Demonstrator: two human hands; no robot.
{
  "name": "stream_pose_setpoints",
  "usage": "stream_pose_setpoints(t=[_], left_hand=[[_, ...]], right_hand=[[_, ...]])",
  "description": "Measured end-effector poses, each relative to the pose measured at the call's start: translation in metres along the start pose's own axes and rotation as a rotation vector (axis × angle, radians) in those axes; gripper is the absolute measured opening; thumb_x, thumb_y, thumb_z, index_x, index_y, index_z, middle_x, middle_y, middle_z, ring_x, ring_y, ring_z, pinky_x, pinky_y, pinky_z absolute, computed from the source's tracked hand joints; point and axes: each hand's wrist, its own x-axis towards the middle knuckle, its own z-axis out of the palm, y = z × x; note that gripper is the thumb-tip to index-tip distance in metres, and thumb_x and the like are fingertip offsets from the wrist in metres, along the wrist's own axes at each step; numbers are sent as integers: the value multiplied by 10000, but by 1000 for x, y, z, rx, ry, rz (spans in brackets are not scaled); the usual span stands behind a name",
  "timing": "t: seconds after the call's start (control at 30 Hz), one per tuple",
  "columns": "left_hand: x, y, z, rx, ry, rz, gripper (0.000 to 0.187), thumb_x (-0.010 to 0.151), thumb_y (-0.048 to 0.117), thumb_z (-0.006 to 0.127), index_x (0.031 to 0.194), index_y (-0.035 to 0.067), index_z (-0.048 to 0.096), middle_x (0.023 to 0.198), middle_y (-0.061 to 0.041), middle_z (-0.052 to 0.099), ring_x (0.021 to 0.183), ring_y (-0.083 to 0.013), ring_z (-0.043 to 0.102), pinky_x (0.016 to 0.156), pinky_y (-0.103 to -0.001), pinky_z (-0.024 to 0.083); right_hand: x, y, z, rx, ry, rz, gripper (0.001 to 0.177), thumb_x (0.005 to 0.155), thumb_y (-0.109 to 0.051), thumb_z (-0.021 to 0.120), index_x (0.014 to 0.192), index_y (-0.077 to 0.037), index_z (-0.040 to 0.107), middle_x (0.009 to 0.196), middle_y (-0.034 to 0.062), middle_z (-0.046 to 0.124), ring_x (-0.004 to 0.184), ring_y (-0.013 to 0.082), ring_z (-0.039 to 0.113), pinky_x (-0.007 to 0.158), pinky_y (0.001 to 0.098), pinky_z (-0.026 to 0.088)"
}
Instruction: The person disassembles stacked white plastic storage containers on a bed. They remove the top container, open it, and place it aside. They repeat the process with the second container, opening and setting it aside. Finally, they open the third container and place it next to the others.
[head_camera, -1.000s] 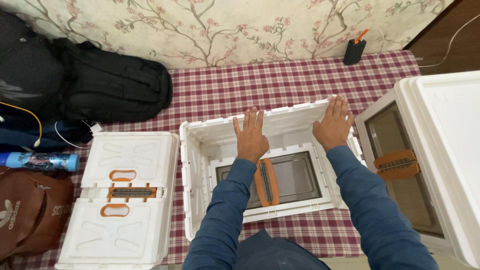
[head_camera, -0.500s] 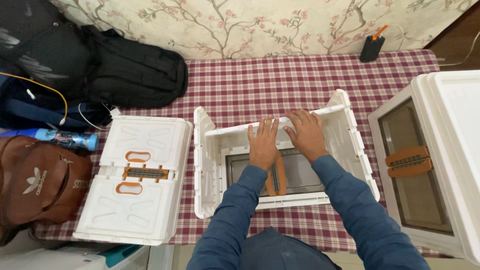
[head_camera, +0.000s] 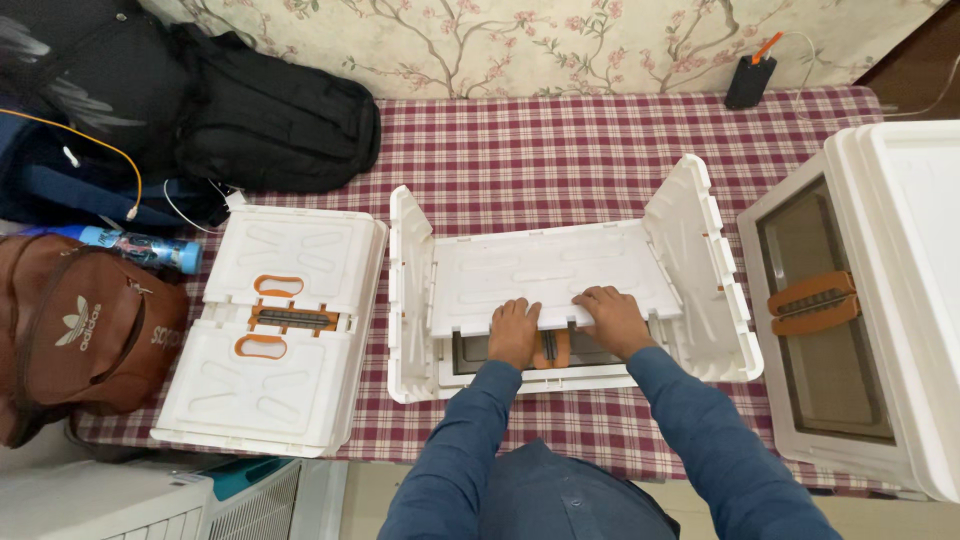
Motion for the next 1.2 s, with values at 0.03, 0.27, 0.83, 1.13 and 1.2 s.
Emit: stream_pose_setpoints(t=[0.03, 0.27, 0.83, 1.13, 1.2], left_hand=[[-4, 0, 2, -18, 3, -8, 451, 823, 50, 657, 1272, 87, 650, 1130, -116, 610, 1113, -314, 558, 989, -465, 454], [-16, -8, 14, -109, -77, -45, 485, 752, -74, 678, 1219, 56, 684, 1136, -109, 619, 1093, -306, 575, 937, -410, 492], [-44, -8, 79, -177, -257, -241, 654, 812, 44, 617, 1438, -58, 457, 1449, -219, 447, 1440, -392, 356, 1198, -489, 283], [-37, 11, 67, -259, -193, -248, 687, 867, 117, 611, 1476, -110, 388, 1545, -254, 394, 1490, -416, 308, 1214, -499, 260], [-30, 21, 56, -395, -159, -252, 698, 891, 158, 625, 1485, -113, 381, 1573, -266, 369, 1505, -420, 301, 1227, -477, 266]], right_hand=[[-4, 1, 8, 1, -7, 11, 539, 714, -192, 835, 1227, -161, 673, 1269, 26, 634, 1202, 241, 574, 956, 441, 477], [-10, 11, 55, -16, 14, 18, 535, 728, -13, 741, 1248, -101, 650, 1229, 81, 627, 1166, 285, 577, 979, 419, 486], [-25, 7, 93, 114, 30, 96, 578, 756, -55, 789, 1315, -52, 638, 1290, 124, 629, 1251, 308, 574, 1031, 384, 500], [-25, -8, 64, 217, 89, 134, 677, 795, -133, 768, 1409, -4, 513, 1410, 213, 547, 1297, 374, 520, 1096, 450, 429], [-29, -12, 46, 214, 167, 144, 640, 830, -138, 747, 1411, -8, 513, 1421, 218, 542, 1310, 384, 515, 1102, 463, 422]])
